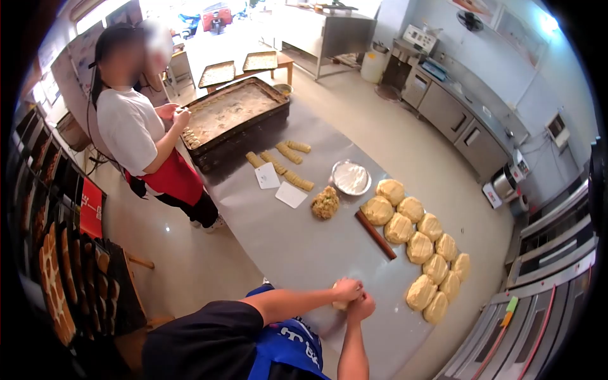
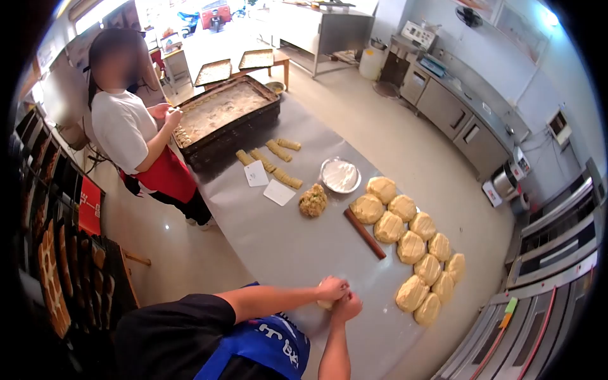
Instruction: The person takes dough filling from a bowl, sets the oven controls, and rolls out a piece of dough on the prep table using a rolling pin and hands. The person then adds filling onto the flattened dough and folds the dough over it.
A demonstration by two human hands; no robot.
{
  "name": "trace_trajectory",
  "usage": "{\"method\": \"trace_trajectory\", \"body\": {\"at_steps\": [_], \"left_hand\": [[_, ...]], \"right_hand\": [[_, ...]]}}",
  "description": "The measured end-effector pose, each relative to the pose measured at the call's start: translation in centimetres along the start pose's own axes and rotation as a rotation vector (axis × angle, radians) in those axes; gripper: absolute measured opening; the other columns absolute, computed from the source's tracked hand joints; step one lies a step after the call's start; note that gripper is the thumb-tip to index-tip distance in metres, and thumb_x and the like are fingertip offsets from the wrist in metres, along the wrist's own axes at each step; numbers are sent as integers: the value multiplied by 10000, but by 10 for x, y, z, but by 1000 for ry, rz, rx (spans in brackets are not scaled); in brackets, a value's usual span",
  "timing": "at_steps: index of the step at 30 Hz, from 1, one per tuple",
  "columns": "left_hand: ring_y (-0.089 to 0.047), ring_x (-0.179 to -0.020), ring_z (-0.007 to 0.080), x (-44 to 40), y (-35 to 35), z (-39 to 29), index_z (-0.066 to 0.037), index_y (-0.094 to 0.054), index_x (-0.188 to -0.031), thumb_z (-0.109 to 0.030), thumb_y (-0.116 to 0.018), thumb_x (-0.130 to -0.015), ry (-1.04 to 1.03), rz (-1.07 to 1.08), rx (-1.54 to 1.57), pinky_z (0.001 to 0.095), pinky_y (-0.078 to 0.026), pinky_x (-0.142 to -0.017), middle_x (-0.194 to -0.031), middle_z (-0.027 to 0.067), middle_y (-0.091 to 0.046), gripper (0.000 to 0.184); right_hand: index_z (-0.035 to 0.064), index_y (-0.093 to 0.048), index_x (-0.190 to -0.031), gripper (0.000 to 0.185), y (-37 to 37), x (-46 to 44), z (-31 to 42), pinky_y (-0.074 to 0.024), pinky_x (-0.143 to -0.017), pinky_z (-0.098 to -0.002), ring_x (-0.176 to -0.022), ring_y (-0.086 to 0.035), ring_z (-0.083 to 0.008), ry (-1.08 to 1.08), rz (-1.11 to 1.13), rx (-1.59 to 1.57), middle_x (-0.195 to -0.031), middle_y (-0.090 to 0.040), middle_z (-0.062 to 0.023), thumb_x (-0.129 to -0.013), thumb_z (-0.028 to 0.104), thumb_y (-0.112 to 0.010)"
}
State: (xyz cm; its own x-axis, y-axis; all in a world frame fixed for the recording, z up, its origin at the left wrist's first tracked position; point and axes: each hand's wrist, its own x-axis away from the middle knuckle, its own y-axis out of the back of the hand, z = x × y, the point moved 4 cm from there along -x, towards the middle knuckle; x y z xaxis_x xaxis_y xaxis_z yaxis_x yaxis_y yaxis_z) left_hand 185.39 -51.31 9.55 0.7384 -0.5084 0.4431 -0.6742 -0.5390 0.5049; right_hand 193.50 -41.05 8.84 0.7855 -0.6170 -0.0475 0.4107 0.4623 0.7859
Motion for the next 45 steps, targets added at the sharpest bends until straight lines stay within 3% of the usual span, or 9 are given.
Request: {"method": "trace_trajectory", "body": {"at_steps": [6, 10, 13, 17, 20, 25, 33, 41, 45], "left_hand": [[-593, -1252, 356, 39, 5, -31, -111, -765, -1191, -337, -646, -1040, -532, -552, 19, 498, -442, -1079, -1254, 77, -748, 296], [-609, -1182, 302, 41, 19, -18, -110, -788, -1092, -337, -652, -1040, -373, -77, -171, 474, -436, -1053, -1153, 84, -752, 269], [-623, -1138, 302, 26, 27, -23, -120, -797, -1029, -346, -657, -1030, -404, -504, -99, 470, -486, -975, -1108, 76, -757, 266], [-650, -1052, 311, 8, -19, -10, -125, -788, -917, -364, -676, -1008, -408, -438, -172, 462, -528, -869, -1038, 64, -760, 279], [-662, -896, 299, 33, -12, -14, -129, -750, -800, -352, -708, -973, -382, -558, -235, 441, -539, -805, -896, 55, -740, 286], [-644, -845, 286, 29, -2, -5, -150, -728, -753, -309, -733, -946, -538, -651, -230, 430, -529, -777, -804, 53, -703, 250], [-741, -852, 377, -60, 24, -21, -156, -830, -910, -476, -638, -964, -159, -84, -207, 507, -594, -772, -910, 149, -784, 377], [-508, -1482, 327, 23, 21, 6, -170, -823, -1121, -214, -698, -955, -688, -378, -179, 538, -304, -1280, -1387, 23, -727, 213], [-600, -1387, 330, 18, 42, 18, -158, -835, -1090, -258, -659, -1026, -424, -186, -90, 540, -356, -1241, -1113, 88, -806, 212]], "right_hand": [[95, -717, -1122, 285, 43, 39, 61, -475, -962, -488, -1160, -622, -338, 344, -290, 329, -1086, -691, -83, -957, 327, -722], [52, -707, -1277, 366, 68, 75, 41, -454, -1059, -508, -1180, -608, -381, 654, -272, 274, -1256, -683, -134, -1025, 317, -683], [57, -687, -1372, 419, 69, 63, -11, -408, -1114, -529, -1300, -541, -369, 327, -246, -145, -1381, -653, -140, -1054, 327, -654], [50, -748, -1259, 365, 67, 23, -19, -474, -1014, -524, -1152, -627, -382, 40, -468, -190, -1258, -722, -132, -1063, 341, -649], [33, -792, -1088, 317, 20, 23, -8, -517, -888, -509, -960, -676, -384, -73, 15, -121, -1035, -774, -113, -1061, 317, -653], [76, -767, -879, 291, 13, 25, 11, -517, -806, -502, -858, -674, -357, 172, -361, 84, -874, -757, -97, -1065, 248, -624], [78, -771, -885, 338, 10, -54, 7, -502, -799, -525, -890, -681, -364, -62, 21, 226, -888, -753, -113, -1058, 293, -576], [72, -792, -1254, 481, 45, 19, 32, -374, -1162, -527, -1296, -629, -347, 398, -301, 121, -1318, -770, -104, -1069, 456, -567], [32, -685, -1433, 548, 53, 28, 11, -340, -1194, -515, -1362, -565, -349, 471, 30, 53, -1515, -650, -117, -1094, 440, -544]]}}
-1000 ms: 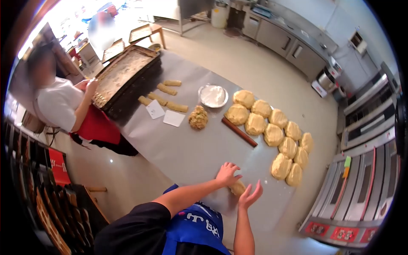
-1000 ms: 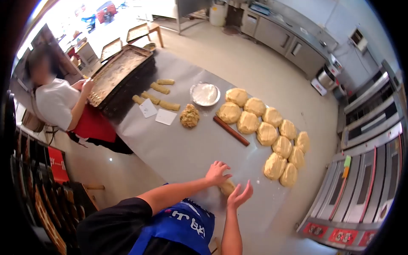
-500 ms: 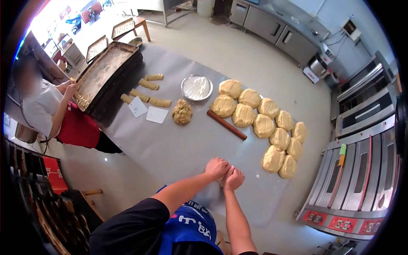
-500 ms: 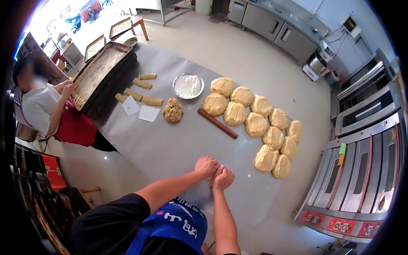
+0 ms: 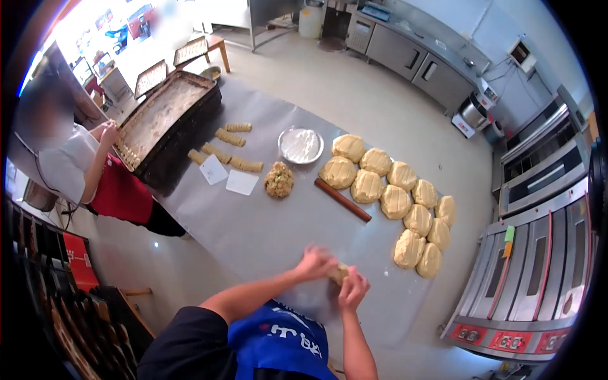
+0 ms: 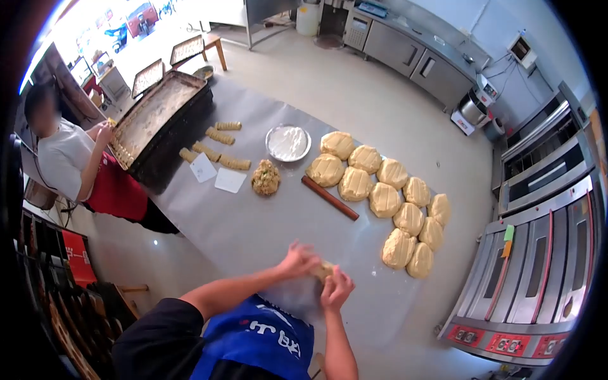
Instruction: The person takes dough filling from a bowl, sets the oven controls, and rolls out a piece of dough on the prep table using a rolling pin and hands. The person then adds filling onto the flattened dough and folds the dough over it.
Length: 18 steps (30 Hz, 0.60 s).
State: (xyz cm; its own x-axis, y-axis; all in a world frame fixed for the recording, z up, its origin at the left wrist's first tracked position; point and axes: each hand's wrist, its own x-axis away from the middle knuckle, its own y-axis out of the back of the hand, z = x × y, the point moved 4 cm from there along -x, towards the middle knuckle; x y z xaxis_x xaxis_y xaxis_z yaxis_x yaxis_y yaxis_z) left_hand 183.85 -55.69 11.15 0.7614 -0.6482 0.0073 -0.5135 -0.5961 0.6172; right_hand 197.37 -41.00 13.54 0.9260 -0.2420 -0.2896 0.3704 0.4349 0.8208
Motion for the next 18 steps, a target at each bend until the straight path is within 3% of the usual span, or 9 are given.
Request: {"method": "trace_trajectory", "body": {"at_steps": [1, 3, 4, 5, 9, 12, 14, 16, 18], "left_hand": [[-711, -1131, 349, -16, 6, 15, -127, -832, -962, -283, -644, -1049, 156, -93, 133, 537, -479, -1081, -957, 139, -788, 259], [-706, -994, 357, -21, -29, 13, -102, -803, -882, -300, -642, -1049, 248, -53, 203, 543, -498, -998, -912, 159, -761, 305], [-701, -858, 364, -24, -45, 18, -77, -775, -803, -317, -640, -1048, 343, -39, 261, 550, -517, -915, -868, 179, -735, 369], [-677, -944, 352, -21, -49, 2, -113, -781, -868, -338, -645, -1031, 301, -82, 85, 528, -493, -939, -925, 143, -737, 309], [-637, -1063, 319, 11, -41, -20, -145, -752, -935, -328, -652, -991, 159, -334, -145, 466, -476, -954, -1016, 77, -701, 217], [-625, -1086, 294, 3, -46, -19, -134, -725, -945, -308, -664, -961, -50, -400, -211, 435, -483, -938, -1037, 58, -672, 186], [-628, -1051, 290, -21, -47, -20, -108, -696, -966, -326, -614, -1018, 42, -225, -297, 428, -487, -918, -1014, 81, -672, 238], [-631, -1034, 289, -58, -42, -21, -117, -696, -970, -334, -611, -1020, 56, -212, -286, 413, -486, -904, -1008, 84, -671, 239], [-646, -1137, 306, -90, -40, -13, -109, -717, -1046, -331, -596, -1029, 321, 338, -160, 427, -496, -969, -1134, 99, -715, 254]], "right_hand": [[23, -686, -1431, 554, 7, -8, -11, -370, -1176, -492, -1353, -568, -362, -255, -169, -164, -1481, -672, -127, -1093, 439, -545], [12, -766, -1301, 479, -8, -24, -38, -484, -1069, -448, -1225, -638, -396, -570, -459, -506, -1225, -783, -151, -1093, 394, -565], [15, -787, -1244, 424, -15, -33, -32, -506, -1027, -470, -1149, -662, -396, -618, -235, -431, -1140, -793, -155, -1075, 351, -590], [19, -809, -1186, 372, -29, -37, -27, -529, -985, -493, -1074, -687, -395, -640, -1, -350, -1056, -803, -159, -1057, 309, -614], [60, -796, -942, 223, -52, -19, -9, -538, -807, -527, -930, -683, -375, -354, -285, -55, -931, -778, -126, -970, 233, -657], [71, -762, -878, 236, -49, -34, -14, -525, -774, -530, -909, -670, -367, -207, -221, 132, -879, -747, -108, -992, 245, -649], [60, -759, -896, 256, -45, -52, -22, -515, -771, -554, -883, -653, -390, -196, -242, 161, -858, -725, -101, -1008, 261, -646], [10, -708, -895, 273, -54, -78, -51, -509, -854, -572, -974, -658, -441, -360, 8, 66, -980, -765, -151, -1029, 229, -616], [-3, -724, -998, 286, -49, -112, -70, -511, -897, -556, -1024, -657, -454, -467, 228, -37, -1060, -760, -175, -1045, 252, -601]]}}
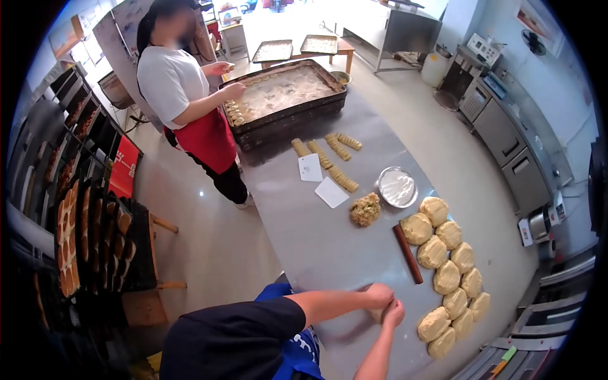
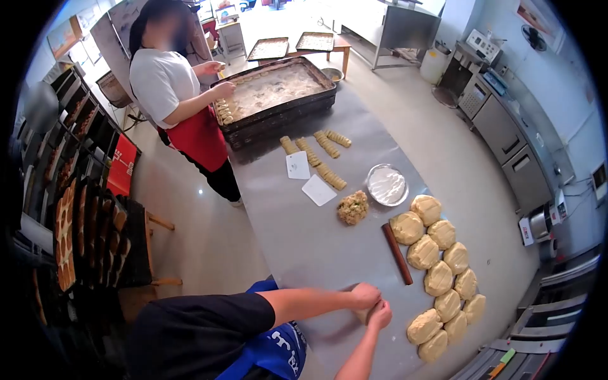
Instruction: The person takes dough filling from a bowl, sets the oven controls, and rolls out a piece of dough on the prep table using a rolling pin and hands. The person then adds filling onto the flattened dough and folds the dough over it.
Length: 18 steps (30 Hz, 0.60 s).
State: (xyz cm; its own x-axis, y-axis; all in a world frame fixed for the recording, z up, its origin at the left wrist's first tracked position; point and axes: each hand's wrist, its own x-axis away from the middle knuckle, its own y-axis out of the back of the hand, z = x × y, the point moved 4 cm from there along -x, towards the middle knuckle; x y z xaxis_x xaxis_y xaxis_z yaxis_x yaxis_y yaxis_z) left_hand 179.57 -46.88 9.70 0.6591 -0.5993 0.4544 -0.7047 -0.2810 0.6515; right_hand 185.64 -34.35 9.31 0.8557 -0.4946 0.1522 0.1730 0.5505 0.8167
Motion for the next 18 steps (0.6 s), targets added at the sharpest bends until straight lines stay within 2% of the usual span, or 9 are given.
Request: {"method": "trace_trajectory", "body": {"at_steps": [2, 5, 6, 9, 12, 13, 15, 17, 18], "left_hand": [[-637, -1210, 312, 10, 22, -12, -102, -723, -1088, -330, -593, -1032, -93, -129, -19, 461, -481, -1032, -1210, 111, -724, 269], [-630, -1284, 315, 58, 15, 4, -90, -727, -1174, -334, -591, -1042, -426, -570, -129, 522, -452, -1106, -1287, 119, -738, 309], [-632, -1283, 312, 87, 7, 9, -86, -724, -1216, -338, -593, -1049, -687, -877, -218, 547, -437, -1117, -1289, 116, -744, 330], [-639, -1213, 340, 124, -1, 29, -81, -734, -1213, -366, -607, -1061, -798, -863, -79, 579, -422, -1069, -1220, 125, -752, 348], [-652, -1178, 376, 89, 32, 36, -87, -778, -1135, -414, -609, -1074, -174, -209, 267, 608, -400, -1065, -1169, 157, -765, 373], [-643, -1166, 388, 62, 12, 56, -97, -790, -1048, -461, -608, -1074, -54, -637, 392, 559, -462, -1030, -1089, 190, -745, 408], [-648, -1084, 380, 31, -5, 61, -98, -798, -1031, -469, -616, -1069, -26, -449, 450, 528, -489, -976, -1000, 170, -731, 415], [-636, -945, 358, 47, -17, 32, -104, -807, -967, -457, -642, -1049, -24, -383, 448, 440, -526, -880, -906, 137, -704, 398], [-636, -945, 358, 56, -22, 29, -104, -807, -967, -457, -642, -1049, -36, -367, 450, 440, -526, -880, -906, 137, -704, 398]], "right_hand": [[-15, -741, -1101, 330, 4, -3, -5, -513, -941, -541, -1075, -655, -466, -107, 231, -58, -1140, -754, -200, -1062, 274, -587], [88, -617, -1513, 529, 5, 42, 8, -442, -1134, -530, -1371, -563, -443, 434, -318, -10, -1532, -593, -239, -1091, 404, -569], [75, -625, -1500, 542, -4, 71, 16, -422, -1147, -547, -1393, -551, -430, 513, -408, 96, -1563, -570, -229, -1104, 435, -535], [60, -628, -1491, 586, -10, 119, 14, -393, -1161, -574, -1427, -533, -404, 543, -365, 173, -1613, -530, -211, -1125, 490, -470], [46, -641, -1472, 612, 9, 112, -1, -388, -1170, -550, -1450, -515, -394, 448, -102, -87, -1595, -565, -177, -1140, 511, -422], [31, -686, -1407, 575, 18, 99, -6, -433, -1130, -521, -1386, -575, -379, 287, -297, -285, -1495, -644, -169, -1133, 482, -457], [16, -730, -1343, 542, 18, 83, -6, -478, -1090, -491, -1322, -635, -363, 103, -509, -472, -1394, -724, -162, -1127, 453, -491], [-9, -789, -1219, 438, -9, 64, -9, -559, -982, -426, -1136, -731, -310, -214, 81, -610, -1218, -801, -128, -1119, 346, -552], [4, -801, -1189, 382, -15, 70, -6, -569, -943, -420, -1073, -745, -302, -151, -79, -560, -1176, -807, -133, -1095, 309, -591]]}}
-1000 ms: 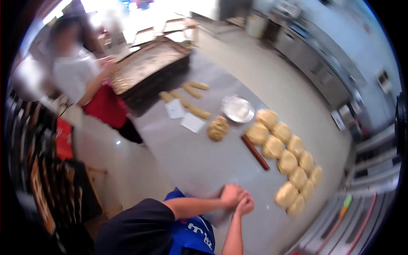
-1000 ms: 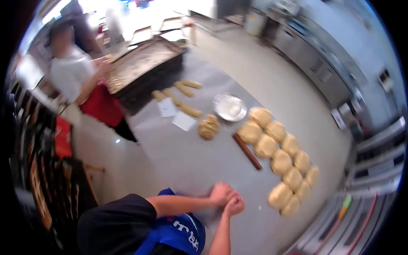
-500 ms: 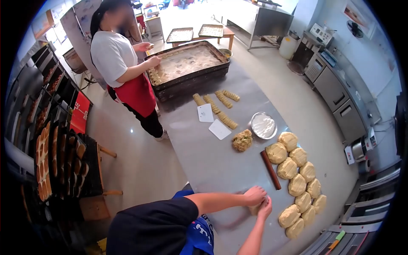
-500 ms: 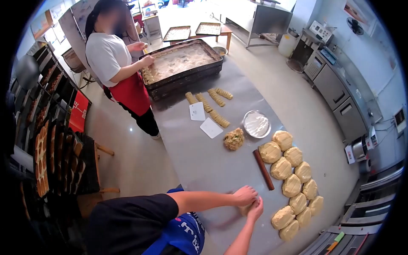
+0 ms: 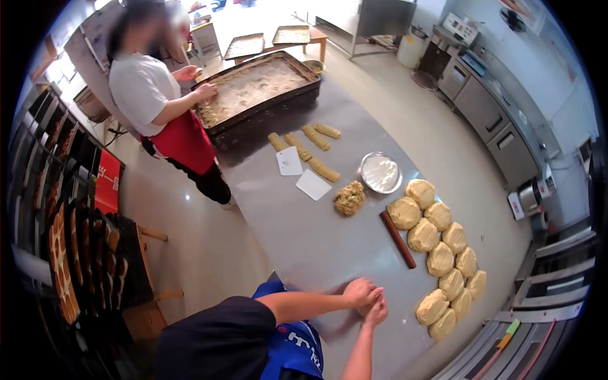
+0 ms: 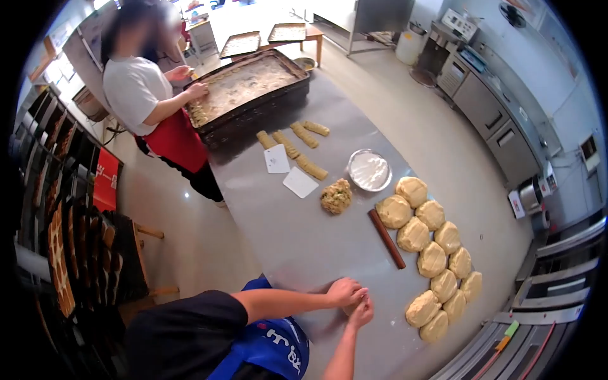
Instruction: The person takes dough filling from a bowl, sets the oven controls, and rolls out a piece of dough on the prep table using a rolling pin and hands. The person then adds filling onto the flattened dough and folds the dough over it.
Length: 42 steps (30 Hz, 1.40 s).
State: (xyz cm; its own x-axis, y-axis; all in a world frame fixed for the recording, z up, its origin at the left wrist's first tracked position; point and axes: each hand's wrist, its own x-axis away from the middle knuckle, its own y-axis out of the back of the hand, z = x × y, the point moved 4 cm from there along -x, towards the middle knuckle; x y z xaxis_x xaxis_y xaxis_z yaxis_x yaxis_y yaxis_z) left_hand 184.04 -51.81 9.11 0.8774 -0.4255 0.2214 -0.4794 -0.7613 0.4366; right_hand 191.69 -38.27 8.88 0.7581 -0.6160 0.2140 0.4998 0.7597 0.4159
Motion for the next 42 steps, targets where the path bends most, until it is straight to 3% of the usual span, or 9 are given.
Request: {"method": "trace_trajectory", "body": {"at_steps": [8, 14, 22, 24, 26, 28, 30, 36, 42], "left_hand": [[-619, -908, 301, 13, 4, -10, -116, -725, -909, -309, -647, -1031, -399, -385, -358, 435, -506, -823, -921, 91, -693, 241], [-684, -1098, 357, -60, 0, -35, -87, -761, -978, -318, -576, -1039, 2, 263, -286, 457, -563, -949, -1004, 115, -759, 302], [-588, -1340, 367, 77, 34, -7, -85, -742, -1167, -364, -583, -1067, -915, -314, -398, 572, -445, -1079, -1364, 129, -703, 337], [-595, -1290, 385, 63, 40, -3, -88, -744, -1192, -379, -592, -1064, -690, -95, -278, 556, -462, -1044, -1313, 141, -708, 352], [-602, -1240, 402, 49, 23, 3, -91, -747, -1216, -394, -600, -1061, -461, 150, -139, 541, -478, -1010, -1263, 152, -713, 370], [-609, -1181, 354, 32, 18, 13, -136, -757, -1147, -409, -614, -1051, -113, -321, -171, 512, -471, -987, -1153, 108, -727, 323], [-611, -1069, 340, 49, -5, 4, -135, -754, -1087, -402, -657, -1028, -132, -291, -345, 499, -477, -947, -1056, 87, -710, 290], [-629, -1029, 298, 45, 0, 5, -161, -745, -1024, -385, -621, -1041, -407, -409, -369, 432, -509, -893, -989, 83, -686, 257], [-685, -1048, 347, -50, -12, -11, -108, -750, -1081, -388, -604, -1031, -51, 308, -433, 439, -532, -954, -1021, 120, -732, 319]], "right_hand": [[19, -765, -965, 399, -23, 12, 13, -542, -739, -511, -871, -715, -407, 350, -293, 395, -970, -779, -192, -1053, 390, -645], [5, -782, -971, 539, 4, -64, 8, -548, -780, -533, -828, -715, -446, 22, -7, 384, -867, -755, -235, -1035, 507, -598], [14, -711, -1364, 465, 13, 69, 13, -531, -996, -552, -1146, -715, -422, 833, -286, 538, -1282, -754, -210, -1112, 369, -549], [5, -692, -1394, 488, 17, 60, 13, -542, -984, -534, -1137, -722, -412, 881, -131, 442, -1268, -757, -211, -1122, 378, -537], [-16, -696, -1384, 537, 33, 38, -3, -572, -930, -505, -1082, -745, -411, 114, -133, 21, -1210, -763, -241, -1113, 423, -548], [-9, -796, -1170, 500, 17, 39, 15, -579, -802, -528, -910, -742, -432, 224, -399, -113, -1052, -782, -233, -1091, 433, -577], [6, -815, -962, 471, -11, 29, -5, -545, -736, -560, -806, -698, -434, 45, -125, 599, -920, -777, -192, -1080, 402, -586], [68, -796, -858, 345, -23, 44, 16, -516, -748, -552, -825, -674, -416, 472, -421, 458, -873, -755, -172, -1020, 324, -632], [81, -826, -960, 340, 3, -43, 12, -532, -740, -567, -830, -695, -440, 56, -75, 653, -876, -752, -204, -1026, 354, -635]]}}
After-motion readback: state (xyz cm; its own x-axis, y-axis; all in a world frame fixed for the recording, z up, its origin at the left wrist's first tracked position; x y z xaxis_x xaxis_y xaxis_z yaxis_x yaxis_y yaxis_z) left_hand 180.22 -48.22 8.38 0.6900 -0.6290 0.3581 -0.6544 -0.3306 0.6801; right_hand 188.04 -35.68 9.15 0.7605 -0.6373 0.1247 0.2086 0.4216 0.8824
